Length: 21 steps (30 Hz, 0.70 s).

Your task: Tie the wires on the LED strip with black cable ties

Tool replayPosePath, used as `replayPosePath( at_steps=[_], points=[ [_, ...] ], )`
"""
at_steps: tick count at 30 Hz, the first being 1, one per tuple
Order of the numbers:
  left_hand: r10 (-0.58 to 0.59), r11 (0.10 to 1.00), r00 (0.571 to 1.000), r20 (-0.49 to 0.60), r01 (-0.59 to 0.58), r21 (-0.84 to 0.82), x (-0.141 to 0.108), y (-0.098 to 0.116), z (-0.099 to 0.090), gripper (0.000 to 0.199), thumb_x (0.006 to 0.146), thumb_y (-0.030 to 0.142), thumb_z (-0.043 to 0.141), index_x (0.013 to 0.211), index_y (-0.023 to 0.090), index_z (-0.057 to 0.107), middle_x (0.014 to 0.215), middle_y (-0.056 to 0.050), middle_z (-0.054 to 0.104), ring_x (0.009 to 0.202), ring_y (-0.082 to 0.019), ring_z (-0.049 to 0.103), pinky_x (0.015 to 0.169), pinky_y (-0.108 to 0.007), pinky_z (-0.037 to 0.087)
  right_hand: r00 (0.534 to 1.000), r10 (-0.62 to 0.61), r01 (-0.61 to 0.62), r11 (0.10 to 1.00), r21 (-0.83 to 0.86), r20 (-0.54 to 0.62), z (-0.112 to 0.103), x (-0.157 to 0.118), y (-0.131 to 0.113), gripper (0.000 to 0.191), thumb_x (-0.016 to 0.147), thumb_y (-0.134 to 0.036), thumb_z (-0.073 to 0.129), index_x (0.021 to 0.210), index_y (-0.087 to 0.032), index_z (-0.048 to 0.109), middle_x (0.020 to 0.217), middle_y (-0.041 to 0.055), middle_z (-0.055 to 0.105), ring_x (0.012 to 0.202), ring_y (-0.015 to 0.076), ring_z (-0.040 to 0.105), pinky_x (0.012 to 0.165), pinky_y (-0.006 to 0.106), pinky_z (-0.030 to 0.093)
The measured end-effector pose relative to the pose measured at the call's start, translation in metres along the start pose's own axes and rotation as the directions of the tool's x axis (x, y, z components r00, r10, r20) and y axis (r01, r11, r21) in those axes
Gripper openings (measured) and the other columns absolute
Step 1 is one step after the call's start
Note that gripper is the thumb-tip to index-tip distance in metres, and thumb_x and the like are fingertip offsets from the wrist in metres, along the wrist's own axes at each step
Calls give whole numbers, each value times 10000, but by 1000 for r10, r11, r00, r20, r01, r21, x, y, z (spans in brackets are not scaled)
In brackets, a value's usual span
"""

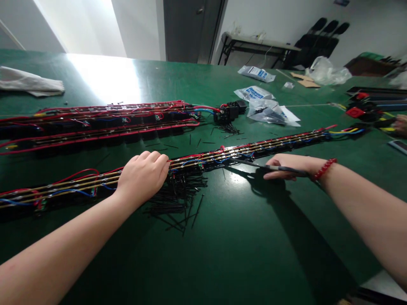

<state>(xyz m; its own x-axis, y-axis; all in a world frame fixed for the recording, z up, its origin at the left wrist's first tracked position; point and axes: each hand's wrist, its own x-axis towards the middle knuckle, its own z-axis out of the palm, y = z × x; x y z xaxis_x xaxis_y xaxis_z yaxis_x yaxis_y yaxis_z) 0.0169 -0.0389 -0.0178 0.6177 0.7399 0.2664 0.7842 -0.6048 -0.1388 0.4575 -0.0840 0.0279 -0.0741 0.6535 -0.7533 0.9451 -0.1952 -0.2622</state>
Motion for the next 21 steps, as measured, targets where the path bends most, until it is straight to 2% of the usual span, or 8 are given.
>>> replayPosePath(
  at_steps=[4,11,21],
  points=[
    [14,1000,1000,-16,-14,-1,0,-1,1,360,1041,344,295,984,207,623,937,-58,680,859,-265,612,721,-385,422,1000,9,-9,1000,5,-25,3,0,-1,684,612,-864,635,574,-212,433,457,-29,475,408,92,420,470,264,327],
    [44,999,997,-58,-44,-2,-4,-3,6,368,1036,340,287,968,202,622,919,-74,672,858,-285,631,689,-382,424,993,71,-68,997,36,-95,10,-8,-16,694,537,-838,703,522,-205,420,424,-59,449,396,79,424,483,256,351],
    [26,999,997,-69,-29,-34,-4,-4,9,376,1036,352,289,950,190,617,950,-84,692,903,-294,649,697,-377,433,995,73,-70,997,40,-72,6,-3,-14,670,542,-817,711,501,-201,451,411,-52,470,396,84,431,502,267,366]
  ],
)
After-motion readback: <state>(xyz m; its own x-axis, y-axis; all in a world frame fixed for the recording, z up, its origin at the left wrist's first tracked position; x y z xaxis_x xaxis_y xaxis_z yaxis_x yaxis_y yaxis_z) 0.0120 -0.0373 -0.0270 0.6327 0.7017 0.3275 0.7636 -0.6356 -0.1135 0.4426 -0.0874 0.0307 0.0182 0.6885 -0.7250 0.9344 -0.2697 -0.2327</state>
